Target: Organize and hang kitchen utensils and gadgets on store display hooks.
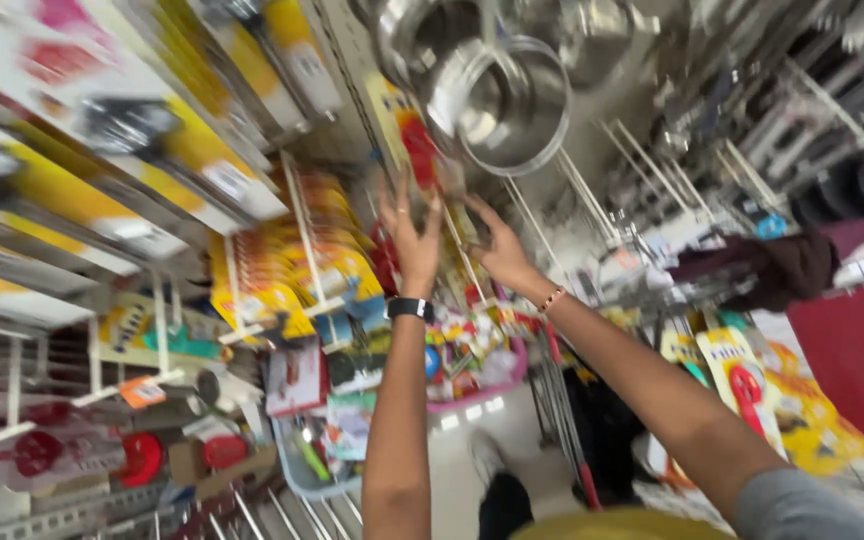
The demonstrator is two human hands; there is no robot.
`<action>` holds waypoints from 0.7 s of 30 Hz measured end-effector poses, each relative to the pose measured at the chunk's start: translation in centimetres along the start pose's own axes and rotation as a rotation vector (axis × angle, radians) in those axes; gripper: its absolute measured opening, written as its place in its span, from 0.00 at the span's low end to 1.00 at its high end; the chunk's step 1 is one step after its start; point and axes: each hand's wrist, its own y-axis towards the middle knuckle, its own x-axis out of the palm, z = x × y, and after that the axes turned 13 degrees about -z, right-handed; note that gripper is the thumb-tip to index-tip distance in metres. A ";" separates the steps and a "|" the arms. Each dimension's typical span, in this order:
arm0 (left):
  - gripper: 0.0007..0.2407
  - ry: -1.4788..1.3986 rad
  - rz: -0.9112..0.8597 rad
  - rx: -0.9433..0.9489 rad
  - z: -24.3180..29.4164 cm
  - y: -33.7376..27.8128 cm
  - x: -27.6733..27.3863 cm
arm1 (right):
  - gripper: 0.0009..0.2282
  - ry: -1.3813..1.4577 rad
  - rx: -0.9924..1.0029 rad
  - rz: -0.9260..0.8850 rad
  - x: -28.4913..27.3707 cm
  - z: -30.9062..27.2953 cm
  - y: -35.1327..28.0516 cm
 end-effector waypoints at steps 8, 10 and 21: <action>0.19 -0.020 -0.147 -0.051 5.2 -19.3 9.1 | 0.31 -0.412 0.177 -0.120 -0.6 -4.2 -18.4; 0.19 -0.008 -0.207 -0.164 5.8 -24.0 13.0 | 0.31 -0.553 0.208 -0.114 -2.3 -1.2 -23.5; 0.28 0.172 -0.448 -0.357 7.9 -37.1 25.8 | 0.40 -0.997 0.485 -0.362 -9.4 0.9 -37.8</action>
